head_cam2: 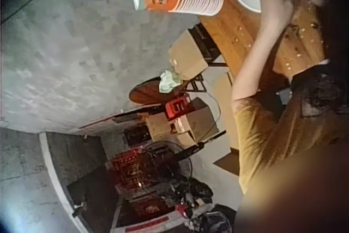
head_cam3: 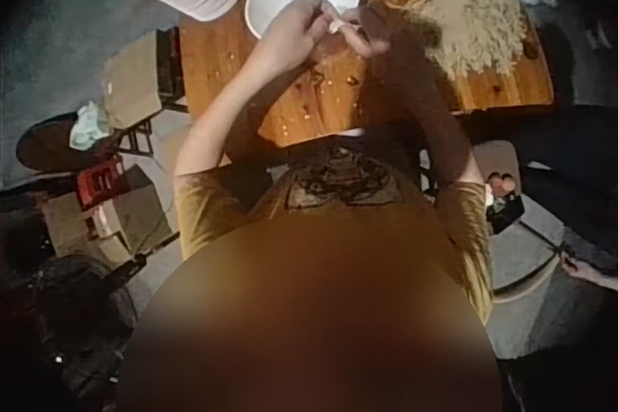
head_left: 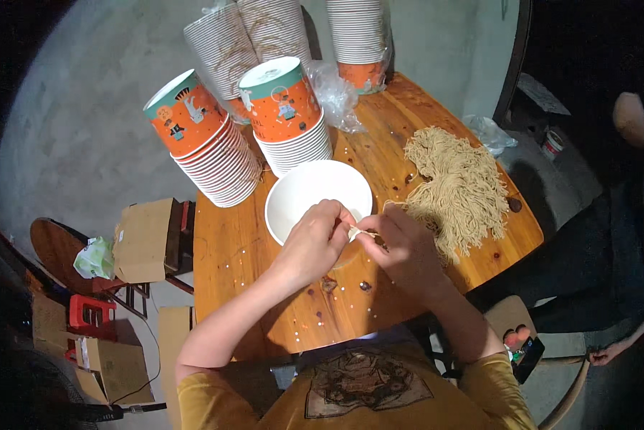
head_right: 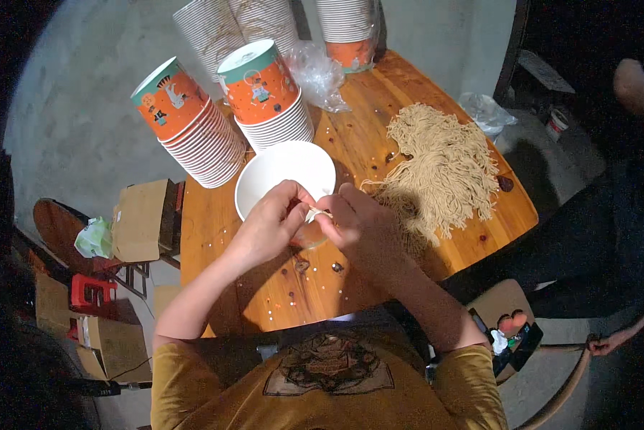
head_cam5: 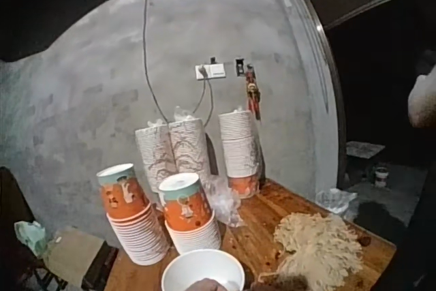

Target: Threading and tying thin strings through the pre-punched holes of festive paper cups.

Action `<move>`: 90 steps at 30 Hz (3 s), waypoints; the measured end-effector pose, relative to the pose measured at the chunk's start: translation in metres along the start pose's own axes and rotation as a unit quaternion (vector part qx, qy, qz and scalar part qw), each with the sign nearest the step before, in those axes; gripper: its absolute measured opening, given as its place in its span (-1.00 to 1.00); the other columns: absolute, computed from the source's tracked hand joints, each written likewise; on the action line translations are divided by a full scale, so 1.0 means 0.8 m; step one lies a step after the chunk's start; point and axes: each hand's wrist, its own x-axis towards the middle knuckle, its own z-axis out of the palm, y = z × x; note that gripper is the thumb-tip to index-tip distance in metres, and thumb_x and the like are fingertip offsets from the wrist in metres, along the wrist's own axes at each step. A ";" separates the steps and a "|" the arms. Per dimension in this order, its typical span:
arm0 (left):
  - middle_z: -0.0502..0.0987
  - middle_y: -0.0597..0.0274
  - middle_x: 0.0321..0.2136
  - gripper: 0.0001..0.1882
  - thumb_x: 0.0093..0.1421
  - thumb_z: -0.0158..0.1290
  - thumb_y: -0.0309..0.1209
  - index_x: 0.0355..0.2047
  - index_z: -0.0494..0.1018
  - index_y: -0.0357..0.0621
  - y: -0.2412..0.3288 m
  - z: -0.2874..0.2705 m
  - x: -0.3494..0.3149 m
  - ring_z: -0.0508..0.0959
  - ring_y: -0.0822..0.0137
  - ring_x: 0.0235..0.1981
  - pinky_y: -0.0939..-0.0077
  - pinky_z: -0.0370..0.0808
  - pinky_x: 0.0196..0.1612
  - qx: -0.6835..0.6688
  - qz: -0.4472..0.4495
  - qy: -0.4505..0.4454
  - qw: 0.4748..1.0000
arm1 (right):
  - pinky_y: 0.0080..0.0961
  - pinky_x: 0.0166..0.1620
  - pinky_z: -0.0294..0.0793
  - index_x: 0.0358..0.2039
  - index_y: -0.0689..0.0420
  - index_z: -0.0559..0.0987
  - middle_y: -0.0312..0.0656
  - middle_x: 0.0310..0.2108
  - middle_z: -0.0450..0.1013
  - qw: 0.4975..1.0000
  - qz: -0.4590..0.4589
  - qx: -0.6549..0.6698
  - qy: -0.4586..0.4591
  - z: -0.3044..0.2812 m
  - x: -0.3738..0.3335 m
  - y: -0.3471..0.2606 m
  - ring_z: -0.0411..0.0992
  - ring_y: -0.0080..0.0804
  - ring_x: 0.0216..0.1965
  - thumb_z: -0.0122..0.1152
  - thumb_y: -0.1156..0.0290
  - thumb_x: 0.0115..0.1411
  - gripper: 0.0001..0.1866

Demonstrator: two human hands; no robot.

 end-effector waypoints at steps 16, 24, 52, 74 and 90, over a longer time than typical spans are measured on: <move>0.39 0.08 -0.40 -0.92 0.21 -0.07 -0.51 -0.29 0.35 -0.25 0.001 0.004 -0.005 0.44 0.24 -0.42 0.40 0.40 -0.30 0.040 0.035 0.036 0.998 | -0.39 -0.46 0.45 -0.42 0.07 0.44 -0.23 -0.49 0.34 0.999 0.016 -0.051 0.003 0.004 -0.017 0.003 0.43 -0.24 -0.49 0.29 0.55 -0.10 -0.77; 0.41 0.03 -0.41 -0.90 0.21 -0.07 -0.48 -0.31 0.35 -0.27 0.006 0.003 -0.004 0.44 0.16 -0.37 0.36 0.38 -0.26 0.030 0.037 0.033 0.998 | -0.39 -0.47 0.47 -0.43 0.08 0.43 -0.23 -0.50 0.33 0.999 -0.011 -0.051 -0.003 0.010 -0.024 0.008 0.45 -0.28 -0.46 0.26 0.43 -0.01 -0.83; 0.39 0.16 -0.37 -0.84 0.18 0.03 -0.34 -0.32 0.42 -0.15 -0.032 -0.035 -0.058 0.40 0.13 -0.22 0.31 0.32 -0.11 0.149 0.179 0.016 0.972 | -0.49 -0.43 0.47 -0.37 0.16 0.50 -0.22 -0.51 0.48 0.995 -0.005 0.084 -0.049 0.012 0.048 -0.006 0.49 -0.40 -0.52 0.13 0.43 0.16 -0.92; 0.44 0.25 -0.34 -0.78 0.15 0.11 -0.24 -0.30 0.41 -0.08 -0.041 -0.021 -0.044 0.26 0.21 -0.02 0.24 -0.02 0.21 0.064 0.083 0.040 0.994 | -0.35 -0.53 0.42 -0.38 0.10 0.44 -0.16 -0.68 0.36 0.974 0.129 0.187 -0.015 0.050 0.071 -0.003 0.47 -0.26 -0.62 0.05 0.42 0.21 -0.94; 0.35 0.11 -0.28 -0.66 0.04 0.16 -0.52 -0.25 0.24 -0.16 -0.046 -0.005 -0.047 0.37 0.09 -0.15 0.16 0.22 0.07 0.137 0.216 0.145 0.956 | -0.13 -0.57 0.39 -0.38 0.07 0.41 -0.06 -0.65 0.39 0.982 0.106 0.158 0.002 0.050 0.074 0.001 0.42 0.01 -0.63 0.07 0.37 0.21 -0.92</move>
